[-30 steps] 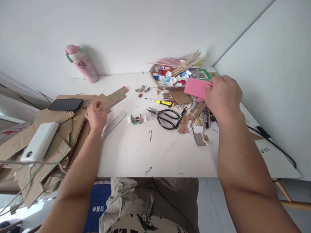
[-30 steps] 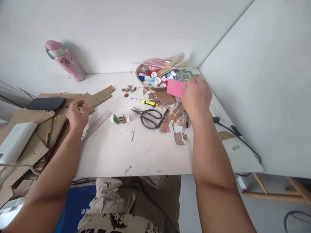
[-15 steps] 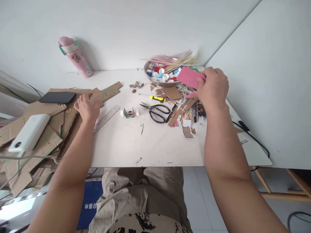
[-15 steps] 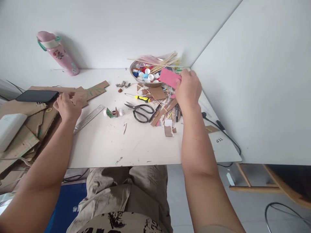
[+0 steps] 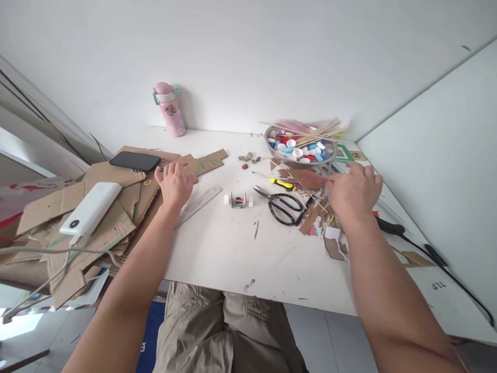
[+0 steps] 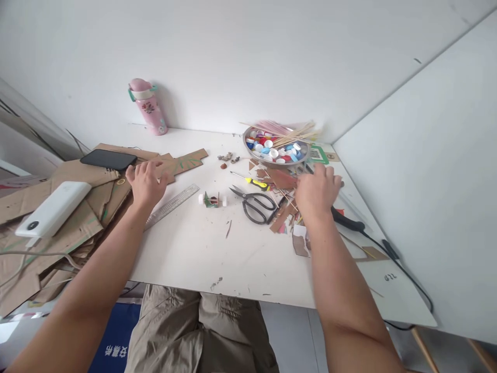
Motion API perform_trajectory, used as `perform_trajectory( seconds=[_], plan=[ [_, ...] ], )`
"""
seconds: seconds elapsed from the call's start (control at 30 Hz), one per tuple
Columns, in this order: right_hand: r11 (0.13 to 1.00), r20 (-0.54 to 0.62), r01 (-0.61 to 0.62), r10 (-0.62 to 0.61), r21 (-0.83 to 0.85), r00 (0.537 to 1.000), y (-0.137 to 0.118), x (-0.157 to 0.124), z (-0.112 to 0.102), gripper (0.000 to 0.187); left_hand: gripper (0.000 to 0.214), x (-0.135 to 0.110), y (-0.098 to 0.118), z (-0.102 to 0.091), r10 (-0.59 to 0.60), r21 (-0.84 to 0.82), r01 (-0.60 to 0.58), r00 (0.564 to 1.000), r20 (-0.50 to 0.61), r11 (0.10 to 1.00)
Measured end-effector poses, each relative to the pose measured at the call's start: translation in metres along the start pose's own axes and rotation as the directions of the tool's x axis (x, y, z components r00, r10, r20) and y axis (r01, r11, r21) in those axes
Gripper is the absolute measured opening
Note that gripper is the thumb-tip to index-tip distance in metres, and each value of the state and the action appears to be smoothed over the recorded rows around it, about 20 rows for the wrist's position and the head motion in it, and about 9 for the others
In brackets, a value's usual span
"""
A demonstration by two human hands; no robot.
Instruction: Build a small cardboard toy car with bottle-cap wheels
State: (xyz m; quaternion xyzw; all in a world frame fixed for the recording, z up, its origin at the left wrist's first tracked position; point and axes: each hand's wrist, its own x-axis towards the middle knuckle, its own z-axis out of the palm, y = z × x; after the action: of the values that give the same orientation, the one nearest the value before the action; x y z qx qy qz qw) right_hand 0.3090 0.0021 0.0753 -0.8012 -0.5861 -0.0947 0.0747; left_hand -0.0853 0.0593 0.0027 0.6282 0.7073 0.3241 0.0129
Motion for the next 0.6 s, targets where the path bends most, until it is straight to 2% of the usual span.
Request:
perform_trajectory(
  seconds=[0.13,0.23,0.37,0.5,0.6],
  plan=[
    [0.996,0.046,0.054,-0.051,-0.067,0.998,0.007,-0.002,0.009,0.029,0.043,0.0,0.001,-0.001,-0.013,0.039,0.012,1.0,0.026,0.999],
    [0.991,0.024,0.128,-0.128,-0.033,0.992,0.012,-0.003,0.016,0.023,0.044,-0.002,0.004,0.002,-0.026,0.089,0.019,0.997,0.077,0.996],
    [0.98,0.016,0.2,-0.2,0.02,0.98,0.008,-0.008,0.021,0.027,0.059,-0.003,0.004,0.011,-0.024,0.144,-0.001,0.985,0.172,0.99],
    [0.981,-0.024,0.188,-0.187,0.048,0.982,-0.008,-0.017,0.018,0.025,0.077,0.001,0.0,0.015,-0.061,0.191,0.013,0.967,0.248,0.981],
    [0.987,0.015,0.156,-0.157,0.045,0.987,-0.02,-0.023,0.008,0.025,0.074,0.006,0.001,0.01,-0.086,0.238,0.019,0.958,0.272,0.971]
  ],
)
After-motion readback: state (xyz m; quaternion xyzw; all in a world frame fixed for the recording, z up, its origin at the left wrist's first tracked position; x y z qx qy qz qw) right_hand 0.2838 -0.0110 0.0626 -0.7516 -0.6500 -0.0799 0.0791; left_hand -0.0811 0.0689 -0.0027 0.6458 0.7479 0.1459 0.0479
